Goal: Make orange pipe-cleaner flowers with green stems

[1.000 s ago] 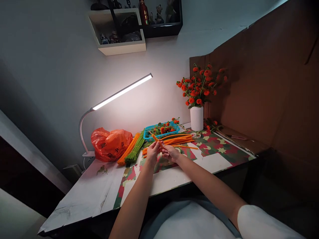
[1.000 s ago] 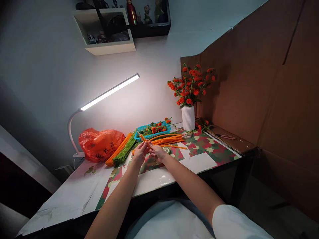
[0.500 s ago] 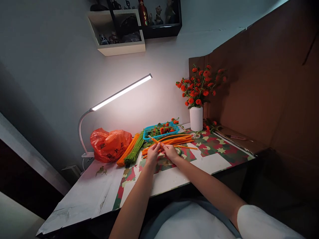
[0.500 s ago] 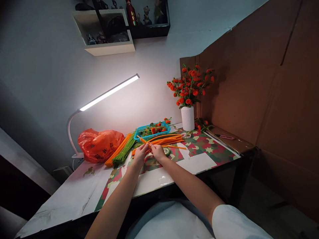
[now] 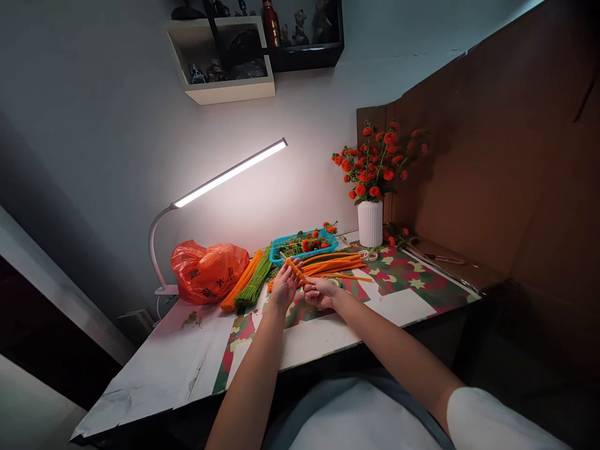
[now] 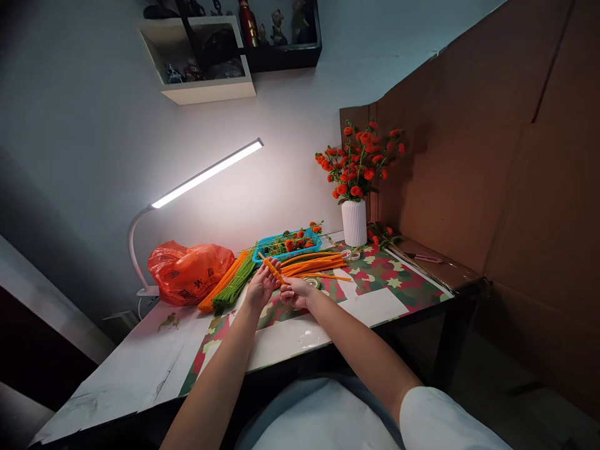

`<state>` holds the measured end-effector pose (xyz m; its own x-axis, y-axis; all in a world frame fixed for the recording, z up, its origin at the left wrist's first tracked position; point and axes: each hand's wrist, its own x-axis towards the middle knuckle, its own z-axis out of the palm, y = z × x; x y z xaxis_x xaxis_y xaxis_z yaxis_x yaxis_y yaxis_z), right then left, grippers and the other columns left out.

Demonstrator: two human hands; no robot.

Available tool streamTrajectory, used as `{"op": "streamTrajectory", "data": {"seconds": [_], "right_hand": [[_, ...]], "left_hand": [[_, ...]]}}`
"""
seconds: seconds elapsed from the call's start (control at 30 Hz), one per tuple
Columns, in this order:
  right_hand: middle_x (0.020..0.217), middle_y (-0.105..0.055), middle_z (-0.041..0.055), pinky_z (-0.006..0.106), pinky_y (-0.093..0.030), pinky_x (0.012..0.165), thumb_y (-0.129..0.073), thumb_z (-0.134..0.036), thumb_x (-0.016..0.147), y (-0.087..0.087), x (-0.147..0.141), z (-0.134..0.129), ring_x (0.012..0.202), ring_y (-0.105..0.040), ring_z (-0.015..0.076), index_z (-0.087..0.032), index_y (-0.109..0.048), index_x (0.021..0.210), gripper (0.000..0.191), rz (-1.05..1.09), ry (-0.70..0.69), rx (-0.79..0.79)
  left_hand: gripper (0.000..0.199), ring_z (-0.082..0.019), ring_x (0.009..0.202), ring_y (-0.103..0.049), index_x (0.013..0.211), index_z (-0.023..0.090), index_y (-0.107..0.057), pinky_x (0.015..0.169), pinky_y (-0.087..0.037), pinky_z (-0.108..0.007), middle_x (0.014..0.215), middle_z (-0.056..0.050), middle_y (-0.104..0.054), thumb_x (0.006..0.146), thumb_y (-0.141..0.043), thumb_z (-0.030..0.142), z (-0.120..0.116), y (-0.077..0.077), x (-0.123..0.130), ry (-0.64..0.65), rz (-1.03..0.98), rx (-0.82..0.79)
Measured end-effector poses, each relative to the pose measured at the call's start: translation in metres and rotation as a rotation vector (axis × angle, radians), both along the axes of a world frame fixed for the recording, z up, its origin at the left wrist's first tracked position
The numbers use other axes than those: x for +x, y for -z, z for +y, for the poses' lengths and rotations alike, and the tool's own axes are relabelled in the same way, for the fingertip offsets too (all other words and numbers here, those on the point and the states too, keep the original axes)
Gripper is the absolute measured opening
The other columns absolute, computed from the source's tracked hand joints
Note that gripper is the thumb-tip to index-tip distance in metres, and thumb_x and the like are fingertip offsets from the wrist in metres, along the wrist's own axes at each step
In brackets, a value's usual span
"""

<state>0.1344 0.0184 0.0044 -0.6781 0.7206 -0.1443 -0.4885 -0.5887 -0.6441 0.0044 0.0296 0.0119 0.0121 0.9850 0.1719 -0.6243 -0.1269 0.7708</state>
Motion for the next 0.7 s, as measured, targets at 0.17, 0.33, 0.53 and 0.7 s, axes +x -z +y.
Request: {"op": "streamTrajectory", "data": {"seconds": [0.17, 0.33, 0.53, 0.7], "right_hand": [[0.045, -0.03, -0.0109, 0.013, -0.027, 0.04, -0.044, -0.033, 0.094, 0.0, -0.003, 0.0, 0.035, -0.017, 0.0027, -0.018, -0.045, 0.074, 0.025, -0.078, 0.068, 0.083], [0.044, -0.033, -0.0104, 0.019, -0.034, 0.045, -0.049, -0.042, 0.088, 0.002, -0.009, -0.001, 0.037, -0.023, 0.0047, -0.018, -0.046, 0.07, 0.03, -0.311, 0.252, 0.364], [0.049, -0.039, -0.0042, 0.025, -0.025, 0.05, -0.062, -0.044, 0.073, 0.013, -0.015, -0.003, 0.05, -0.031, 0.0101, -0.019, -0.041, 0.053, 0.039, -0.802, 0.651, 0.982], [0.048, -0.041, -0.0024, 0.028, -0.022, 0.052, -0.06, -0.041, 0.074, 0.016, -0.015, -0.004, 0.051, -0.032, 0.0116, -0.019, -0.045, 0.054, 0.034, -0.823, 0.647, 1.003]], "left_hand": [[0.023, -0.015, 0.089, -0.067, 0.094, 0.018, -0.063, 0.084, -0.051, -0.028, 0.094, -0.006, -0.07, 0.073, -0.071, 0.02, 0.004, 0.002, -0.001, -0.085, 0.037, -0.009], [0.025, -0.018, 0.086, -0.069, 0.091, 0.016, -0.063, 0.079, -0.052, -0.028, 0.088, -0.007, -0.071, 0.069, -0.074, 0.022, 0.004, 0.002, -0.001, -0.179, 0.034, -0.016], [0.015, -0.016, 0.073, -0.069, 0.086, 0.014, -0.064, 0.074, -0.052, -0.028, 0.076, -0.004, -0.071, 0.073, -0.071, 0.011, -0.001, 0.001, 0.0, -0.266, 0.049, -0.096], [0.01, -0.013, 0.068, -0.068, 0.083, 0.014, -0.063, 0.072, -0.053, -0.027, 0.073, -0.003, -0.071, 0.078, -0.062, 0.004, -0.004, -0.001, 0.001, -0.274, 0.033, -0.115]]}}
